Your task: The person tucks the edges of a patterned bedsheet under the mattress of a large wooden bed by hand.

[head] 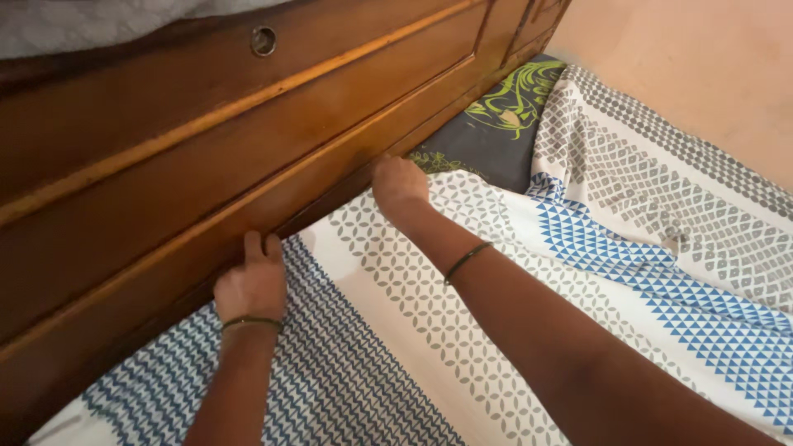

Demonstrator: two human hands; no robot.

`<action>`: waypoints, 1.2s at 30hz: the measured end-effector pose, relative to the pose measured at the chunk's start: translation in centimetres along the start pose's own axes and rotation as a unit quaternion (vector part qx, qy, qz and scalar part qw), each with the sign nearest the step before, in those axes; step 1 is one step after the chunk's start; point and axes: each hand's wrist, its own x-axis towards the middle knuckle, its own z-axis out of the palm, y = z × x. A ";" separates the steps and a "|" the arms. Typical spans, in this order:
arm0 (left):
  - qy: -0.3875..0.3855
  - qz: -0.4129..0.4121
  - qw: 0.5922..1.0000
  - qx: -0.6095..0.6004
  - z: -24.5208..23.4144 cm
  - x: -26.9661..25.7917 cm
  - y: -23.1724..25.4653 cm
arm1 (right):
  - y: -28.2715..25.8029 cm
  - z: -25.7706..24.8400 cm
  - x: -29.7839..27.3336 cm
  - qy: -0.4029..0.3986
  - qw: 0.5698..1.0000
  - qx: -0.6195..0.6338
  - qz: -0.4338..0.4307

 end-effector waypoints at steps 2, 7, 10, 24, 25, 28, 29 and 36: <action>-0.033 -0.001 0.999 0.002 0.6 -0.3 0.2 | 0.3 1.2 0.3 -0.005 1.000 0.016 0.014; -0.094 -0.017 0.995 -0.027 2.0 -0.5 0.5 | 0.7 1.8 -0.9 -0.054 0.998 0.002 -0.020; -0.086 -0.011 0.996 -0.028 2.0 -1.0 0.5 | 0.2 1.0 -1.6 -0.089 0.996 0.014 -0.025; -0.144 0.041 0.988 -0.037 0.5 -0.6 0.2 | -1.2 1.5 -4.7 0.090 0.991 0.099 0.030; -0.152 0.040 0.987 -0.026 0.6 -0.6 0.4 | -1.1 1.5 -4.8 0.094 0.988 0.116 0.026; -0.096 0.026 0.995 -0.019 1.4 -0.5 0.6 | -1.5 1.8 -2.9 0.107 0.983 0.146 0.008; -0.083 0.035 0.996 -0.015 1.8 -0.4 0.6 | -1.5 2.3 -2.7 0.107 0.984 0.144 0.006; -0.070 0.048 0.995 0.052 1.8 -0.6 1.2 | -0.9 4.2 0.0 0.062 0.993 0.101 -0.001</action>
